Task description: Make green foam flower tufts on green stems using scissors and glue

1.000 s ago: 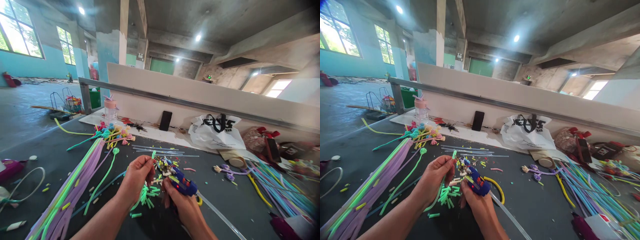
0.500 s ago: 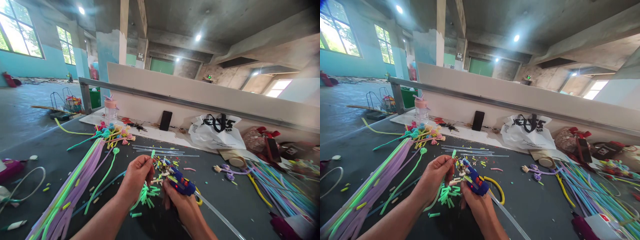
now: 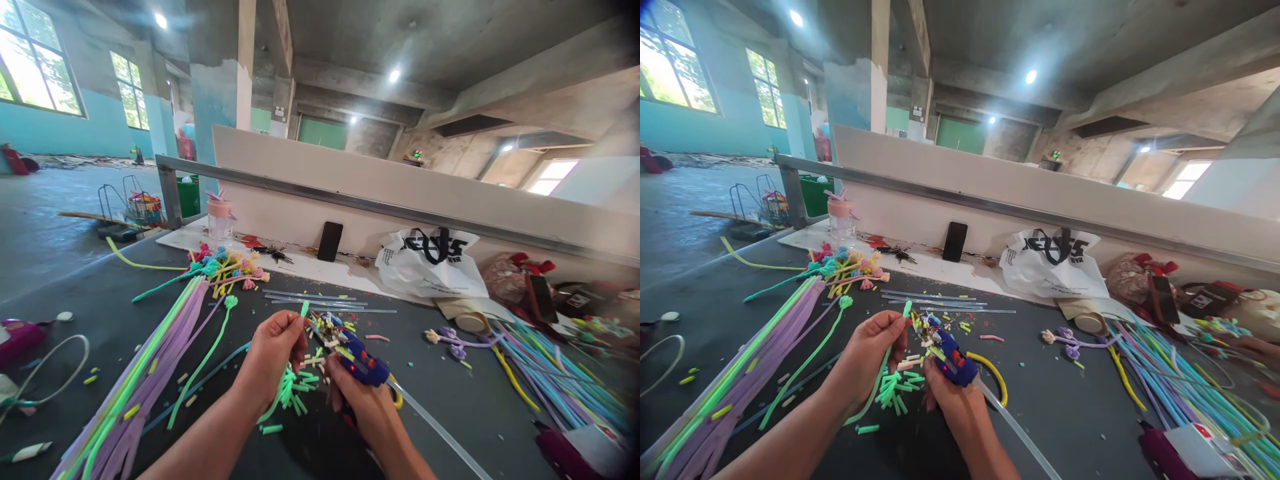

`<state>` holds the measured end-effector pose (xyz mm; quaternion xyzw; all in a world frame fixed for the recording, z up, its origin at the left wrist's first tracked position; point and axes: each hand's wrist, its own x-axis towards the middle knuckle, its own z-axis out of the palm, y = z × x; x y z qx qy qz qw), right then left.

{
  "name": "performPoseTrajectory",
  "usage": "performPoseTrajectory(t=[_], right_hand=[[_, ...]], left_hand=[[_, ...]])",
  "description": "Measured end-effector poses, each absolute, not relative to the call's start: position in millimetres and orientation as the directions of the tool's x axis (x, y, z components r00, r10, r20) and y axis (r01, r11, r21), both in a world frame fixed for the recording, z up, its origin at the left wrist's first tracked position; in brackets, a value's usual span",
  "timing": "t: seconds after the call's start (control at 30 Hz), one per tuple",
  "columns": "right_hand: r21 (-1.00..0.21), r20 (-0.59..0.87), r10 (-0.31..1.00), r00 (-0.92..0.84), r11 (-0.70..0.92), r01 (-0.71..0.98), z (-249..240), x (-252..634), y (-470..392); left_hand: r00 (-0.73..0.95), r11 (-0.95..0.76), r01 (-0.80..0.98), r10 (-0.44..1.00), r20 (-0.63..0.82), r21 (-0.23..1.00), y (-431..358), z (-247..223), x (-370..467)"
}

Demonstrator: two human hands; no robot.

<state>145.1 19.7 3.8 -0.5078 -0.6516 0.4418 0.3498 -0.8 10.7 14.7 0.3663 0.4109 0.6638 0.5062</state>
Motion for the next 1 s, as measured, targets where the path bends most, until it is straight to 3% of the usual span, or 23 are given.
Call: performPoseTrajectory(t=[0.23,0.43,0.63,0.77,0.9,1.0], right_hand=[[-0.975,0.014,0.966,-0.259,0.070,0.210,-2,145,21],[-0.941,0.014,0.951,-0.308,0.117,0.317,7,148,22],[-0.927,-0.066,0.984,-0.163,0.000,0.376,7,145,22],[-0.919,-0.088,0.980,-0.181,-0.010,0.395,5,142,23],[-0.923,-0.046,0.972,-0.232,0.048,0.381,6,146,26],[-0.870,0.037,0.979,-0.200,0.131,0.476,14,159,31]], left_hand=[[-0.155,-0.078,-0.444,0.988,0.009,0.892,12,16,-2],[-0.151,-0.080,-0.389,0.988,0.022,0.918,14,10,1],[-0.177,-0.122,-0.364,0.982,0.061,0.923,14,12,0],[-0.194,-0.109,-0.383,0.980,0.036,0.917,14,13,-3],[-0.200,-0.098,-0.417,0.980,0.014,0.904,15,10,-5],[-0.197,-0.097,-0.446,0.980,0.008,0.890,17,7,-6]])
